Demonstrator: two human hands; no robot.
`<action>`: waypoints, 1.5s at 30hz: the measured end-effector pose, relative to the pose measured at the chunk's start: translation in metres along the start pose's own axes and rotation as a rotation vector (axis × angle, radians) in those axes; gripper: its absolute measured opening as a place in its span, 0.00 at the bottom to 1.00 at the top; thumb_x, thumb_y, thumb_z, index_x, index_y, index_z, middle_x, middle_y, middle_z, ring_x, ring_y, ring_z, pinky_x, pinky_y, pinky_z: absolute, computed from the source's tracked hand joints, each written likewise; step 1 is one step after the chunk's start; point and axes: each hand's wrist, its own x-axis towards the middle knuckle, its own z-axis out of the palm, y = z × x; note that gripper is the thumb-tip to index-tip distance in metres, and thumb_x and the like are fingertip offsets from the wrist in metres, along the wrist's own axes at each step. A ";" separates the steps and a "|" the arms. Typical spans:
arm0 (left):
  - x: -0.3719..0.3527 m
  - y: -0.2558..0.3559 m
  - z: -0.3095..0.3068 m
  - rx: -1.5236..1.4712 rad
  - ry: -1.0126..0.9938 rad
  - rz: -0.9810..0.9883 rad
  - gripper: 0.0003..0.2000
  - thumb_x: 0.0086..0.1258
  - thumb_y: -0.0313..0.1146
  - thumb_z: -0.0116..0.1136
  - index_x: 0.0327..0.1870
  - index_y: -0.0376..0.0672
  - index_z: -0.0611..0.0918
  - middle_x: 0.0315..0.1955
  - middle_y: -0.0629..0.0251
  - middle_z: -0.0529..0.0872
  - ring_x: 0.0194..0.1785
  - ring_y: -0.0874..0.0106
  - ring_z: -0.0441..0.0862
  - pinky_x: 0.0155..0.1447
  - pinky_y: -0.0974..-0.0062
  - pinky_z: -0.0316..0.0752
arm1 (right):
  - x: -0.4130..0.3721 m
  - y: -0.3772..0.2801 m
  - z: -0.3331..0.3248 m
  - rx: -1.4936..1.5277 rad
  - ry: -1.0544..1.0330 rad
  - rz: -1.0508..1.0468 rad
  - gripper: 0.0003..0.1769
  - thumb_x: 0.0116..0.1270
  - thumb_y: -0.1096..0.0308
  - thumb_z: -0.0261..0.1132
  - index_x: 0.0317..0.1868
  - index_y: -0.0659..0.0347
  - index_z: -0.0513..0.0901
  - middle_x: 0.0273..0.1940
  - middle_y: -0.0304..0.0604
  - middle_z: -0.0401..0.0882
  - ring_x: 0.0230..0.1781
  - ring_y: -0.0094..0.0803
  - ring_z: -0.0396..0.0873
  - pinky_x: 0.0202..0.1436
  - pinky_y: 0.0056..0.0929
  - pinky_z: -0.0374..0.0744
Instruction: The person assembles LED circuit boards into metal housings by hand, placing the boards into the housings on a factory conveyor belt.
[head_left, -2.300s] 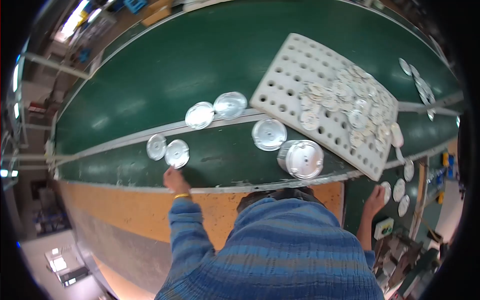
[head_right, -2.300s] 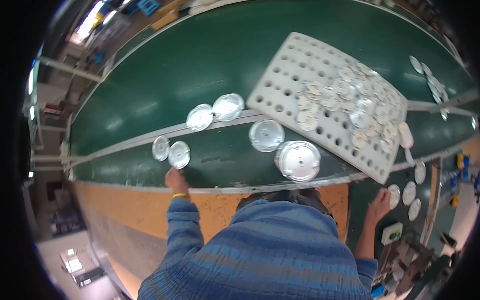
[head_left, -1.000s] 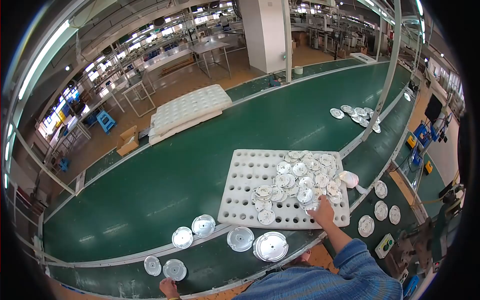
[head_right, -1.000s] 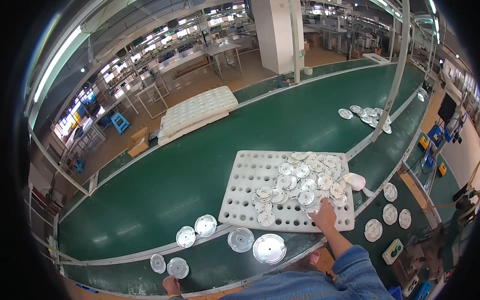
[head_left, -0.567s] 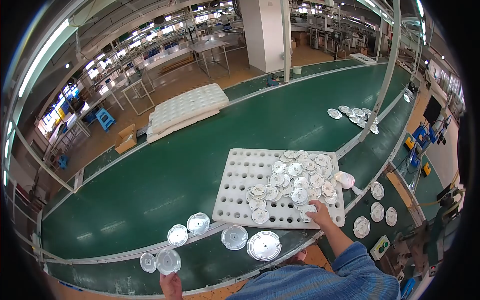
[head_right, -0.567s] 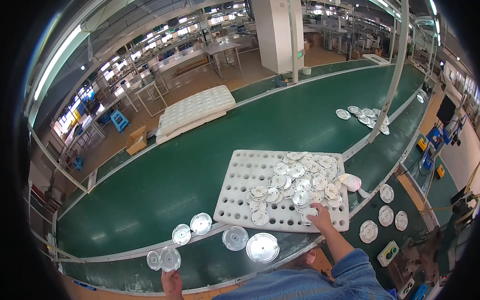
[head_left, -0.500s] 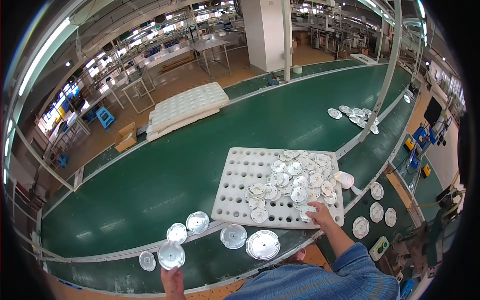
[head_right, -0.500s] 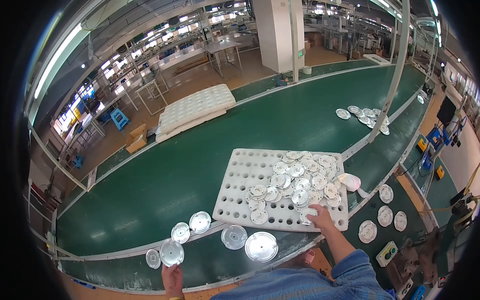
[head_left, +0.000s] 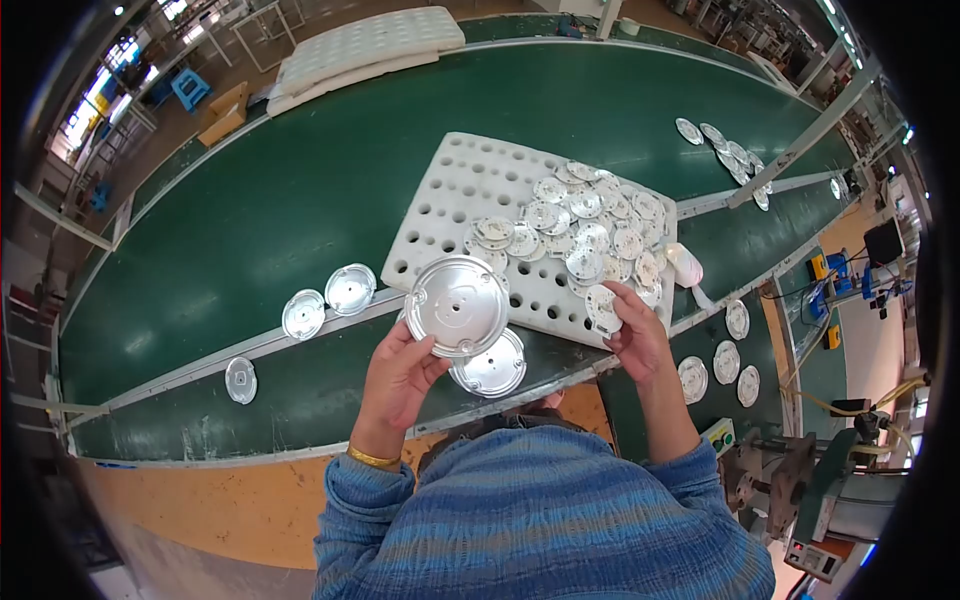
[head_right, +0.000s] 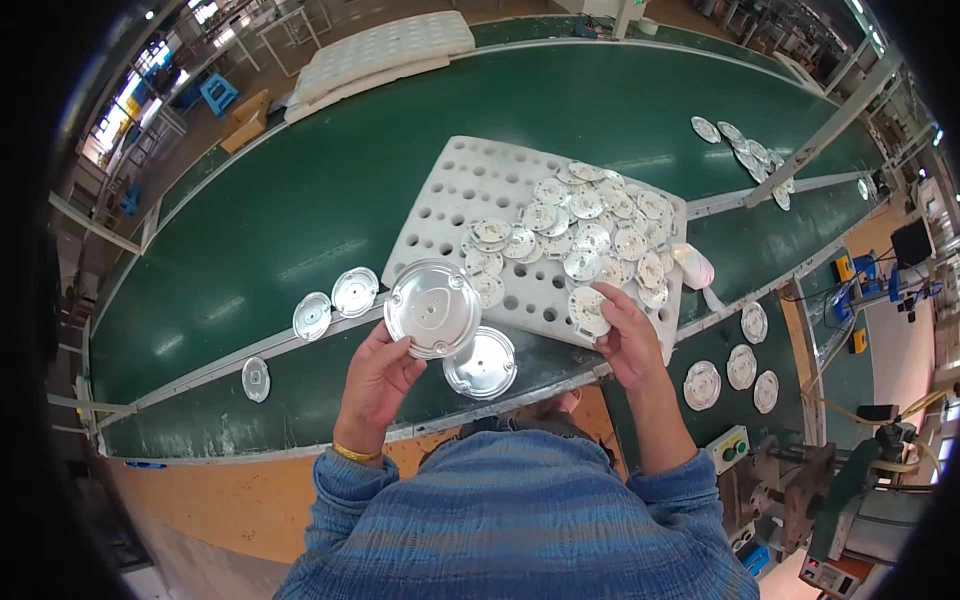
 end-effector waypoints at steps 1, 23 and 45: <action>0.000 -0.003 0.005 -0.008 -0.001 -0.020 0.16 0.67 0.25 0.48 0.56 0.38 0.69 0.45 0.65 0.79 0.43 0.77 0.80 0.42 0.82 0.79 | -0.005 -0.004 0.007 -0.005 -0.001 -0.022 0.18 0.66 0.66 0.58 0.55 0.60 0.72 0.32 0.31 0.76 0.19 0.12 0.66 0.19 0.10 0.63; -0.003 -0.024 0.035 0.293 0.011 0.020 0.15 0.72 0.31 0.45 0.57 0.35 0.70 0.45 0.63 0.79 0.42 0.79 0.79 0.39 0.82 0.80 | -0.037 -0.025 0.052 -0.011 -0.086 -0.140 0.10 0.62 0.73 0.61 0.41 0.59 0.69 0.25 0.34 0.72 0.20 0.20 0.73 0.23 0.17 0.72; 0.004 -0.024 0.064 0.523 -0.083 0.219 0.27 0.66 0.23 0.50 0.66 0.38 0.59 0.38 0.63 0.82 0.36 0.81 0.79 0.34 0.85 0.76 | -0.049 -0.029 0.065 -0.343 -0.097 -0.377 0.24 0.61 0.79 0.58 0.59 0.68 0.67 0.33 0.38 0.71 0.26 0.23 0.77 0.28 0.19 0.78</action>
